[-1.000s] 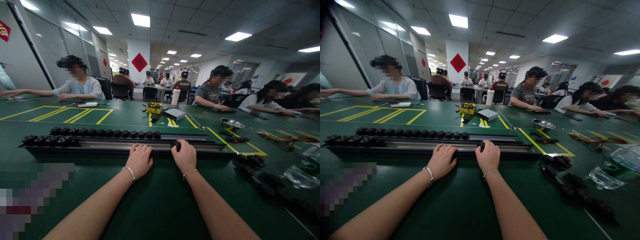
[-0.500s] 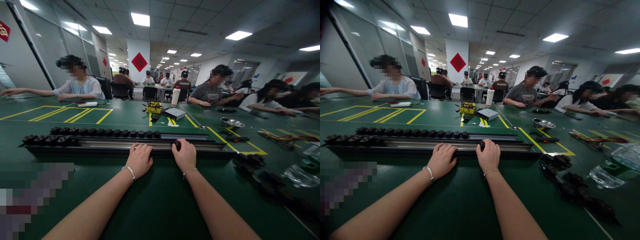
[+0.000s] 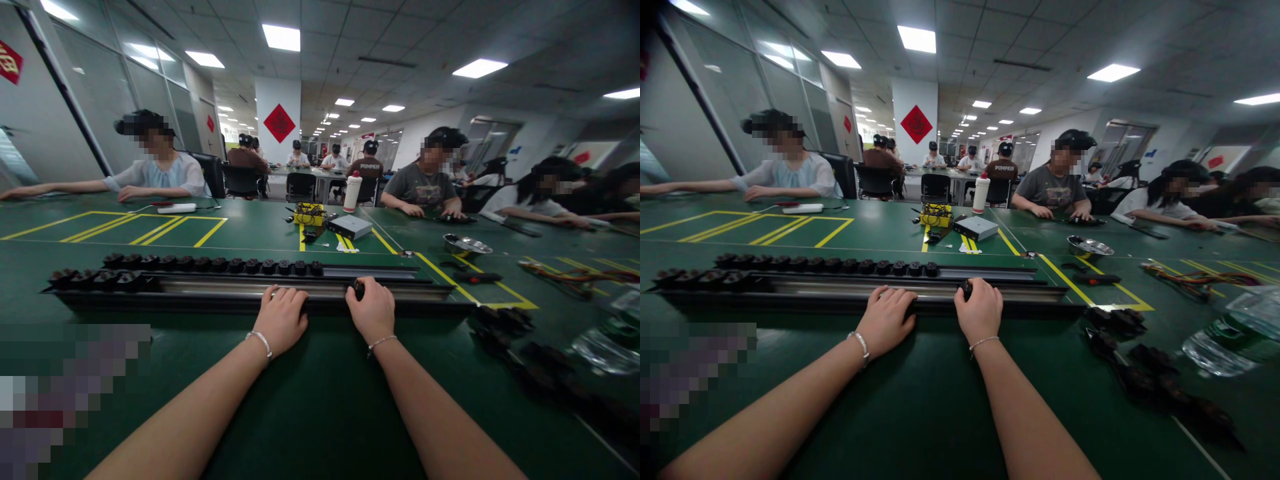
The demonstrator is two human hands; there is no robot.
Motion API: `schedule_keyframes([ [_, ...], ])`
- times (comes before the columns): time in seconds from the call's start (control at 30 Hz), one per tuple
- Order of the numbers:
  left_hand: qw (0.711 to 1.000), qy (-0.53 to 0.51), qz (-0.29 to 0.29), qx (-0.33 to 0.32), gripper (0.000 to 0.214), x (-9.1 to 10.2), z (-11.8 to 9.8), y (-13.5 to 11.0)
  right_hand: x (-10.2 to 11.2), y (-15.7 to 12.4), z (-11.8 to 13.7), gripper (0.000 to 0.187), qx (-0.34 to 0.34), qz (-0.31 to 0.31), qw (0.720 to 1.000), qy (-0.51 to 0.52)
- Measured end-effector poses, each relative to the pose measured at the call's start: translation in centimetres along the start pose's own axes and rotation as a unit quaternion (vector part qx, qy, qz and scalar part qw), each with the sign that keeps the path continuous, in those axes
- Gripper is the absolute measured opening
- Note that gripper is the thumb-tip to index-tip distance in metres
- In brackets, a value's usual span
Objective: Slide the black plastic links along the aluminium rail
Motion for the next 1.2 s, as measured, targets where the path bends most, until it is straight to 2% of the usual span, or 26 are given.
schedule_keyframes([
  [0.67,1.0,-0.013,0.013,0.014,0.029,0.12,-0.06,0.05,0.02,0.16,-0.43,0.026,-0.016,0.02,1.0,0.004],
  [1.2,1.0,-0.011,0.013,0.011,0.028,-0.1,-0.05,0.03,-0.34,0.29,-0.9,0.028,-0.012,0.007,1.0,-0.017],
])
Point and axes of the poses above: each hand's wrist, its own y-axis towards the middle knuckle, its own x-axis out of the back of the hand, z = x × y, the point moved 3 cm from there along y, towards the middle knuckle, and after that the axes turned 9 degrees about y, right-handed, at the moved point
